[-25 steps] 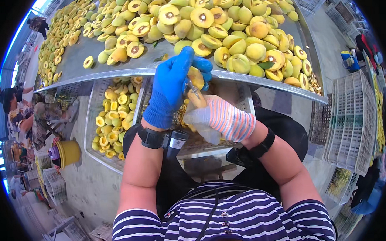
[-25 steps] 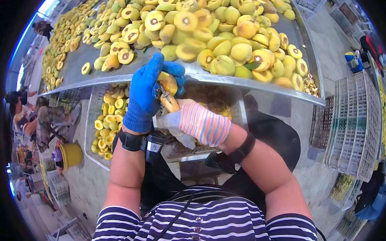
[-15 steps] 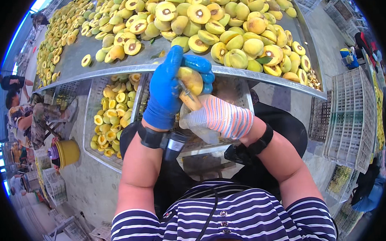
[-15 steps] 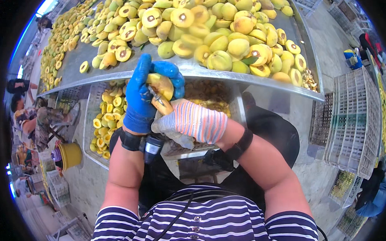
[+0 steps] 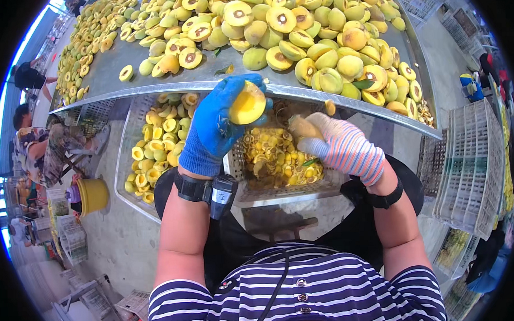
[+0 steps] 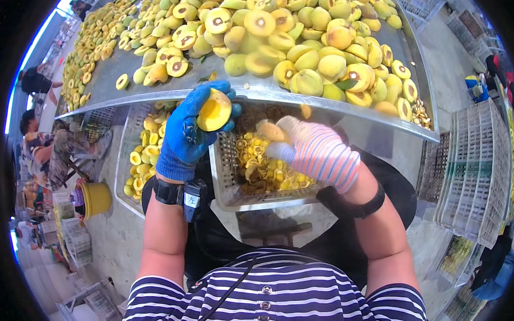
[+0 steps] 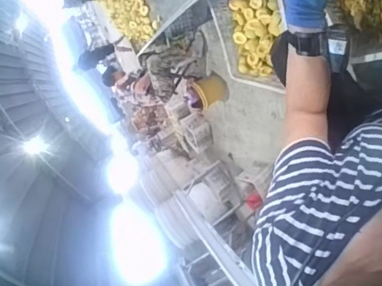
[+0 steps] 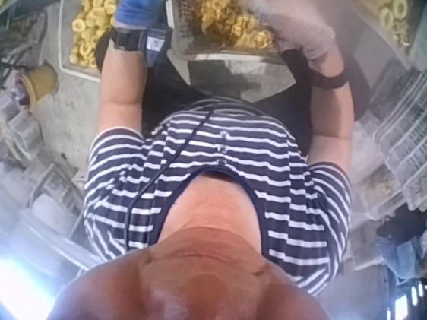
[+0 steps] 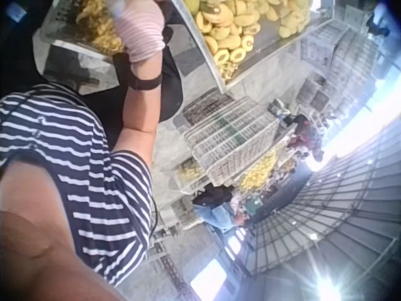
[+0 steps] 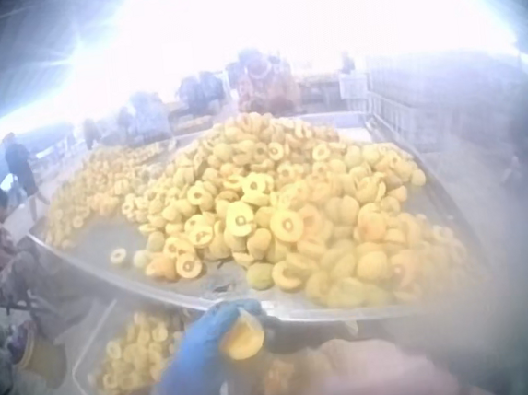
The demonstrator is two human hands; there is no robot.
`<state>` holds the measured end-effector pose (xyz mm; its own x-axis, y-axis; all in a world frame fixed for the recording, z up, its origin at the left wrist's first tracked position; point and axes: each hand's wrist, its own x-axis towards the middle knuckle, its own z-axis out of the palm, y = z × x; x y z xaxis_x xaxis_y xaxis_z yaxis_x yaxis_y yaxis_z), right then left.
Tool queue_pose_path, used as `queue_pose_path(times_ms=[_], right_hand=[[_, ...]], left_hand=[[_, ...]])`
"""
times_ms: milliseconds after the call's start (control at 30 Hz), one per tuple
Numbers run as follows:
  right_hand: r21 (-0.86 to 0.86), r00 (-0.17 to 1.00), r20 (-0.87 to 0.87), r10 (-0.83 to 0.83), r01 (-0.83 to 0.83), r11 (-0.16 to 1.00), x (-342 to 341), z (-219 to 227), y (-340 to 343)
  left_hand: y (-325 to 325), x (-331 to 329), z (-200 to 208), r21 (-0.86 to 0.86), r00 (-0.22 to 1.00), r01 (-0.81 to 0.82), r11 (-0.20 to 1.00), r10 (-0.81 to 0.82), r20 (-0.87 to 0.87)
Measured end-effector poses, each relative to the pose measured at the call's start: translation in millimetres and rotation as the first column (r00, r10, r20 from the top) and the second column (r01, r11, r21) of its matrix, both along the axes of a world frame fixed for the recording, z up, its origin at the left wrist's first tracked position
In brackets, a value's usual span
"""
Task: The person pits halved yellow fruit using a handheld metal tool, scooping out the center and placing the pitted fruit into a basket before moving new fruit from a large table into the work area.
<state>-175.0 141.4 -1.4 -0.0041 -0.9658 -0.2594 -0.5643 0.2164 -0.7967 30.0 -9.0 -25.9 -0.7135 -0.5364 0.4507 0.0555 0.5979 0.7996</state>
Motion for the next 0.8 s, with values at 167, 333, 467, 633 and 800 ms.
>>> queue_pose_path(times_ms=[167,333,467,633,800], right_hand=[[-0.359,0.973,-0.229,-0.032,-0.054,0.932,7.9,-4.1,-4.9],[-0.353,0.944,-0.329,0.033,-0.156,0.922,7.8,-8.0,-5.8],[-0.387,0.925,-0.378,0.018,-0.176,0.905,12.8,-16.5,-6.5],[-0.472,0.892,-0.43,-0.14,-0.09,0.877,27.0,-31.6,-12.0],[-0.39,0.834,-0.51,-0.21,-0.007,0.921,38.7,-42.1,-26.0]], left_hand=[[3.8,-3.6,-6.5,0.754,1.0,-0.003,0.657,0.016,-0.011],[10.7,-10.0,7.0,0.832,0.997,-0.034,0.554,-0.041,0.068],[16.0,-7.3,7.4,0.679,0.992,-0.055,0.732,-0.038,0.121],[14.8,0.3,5.7,0.706,0.973,-0.124,0.697,-0.054,0.225],[19.6,8.6,-2.3,0.844,0.987,-0.161,0.512,0.068,0.148]])
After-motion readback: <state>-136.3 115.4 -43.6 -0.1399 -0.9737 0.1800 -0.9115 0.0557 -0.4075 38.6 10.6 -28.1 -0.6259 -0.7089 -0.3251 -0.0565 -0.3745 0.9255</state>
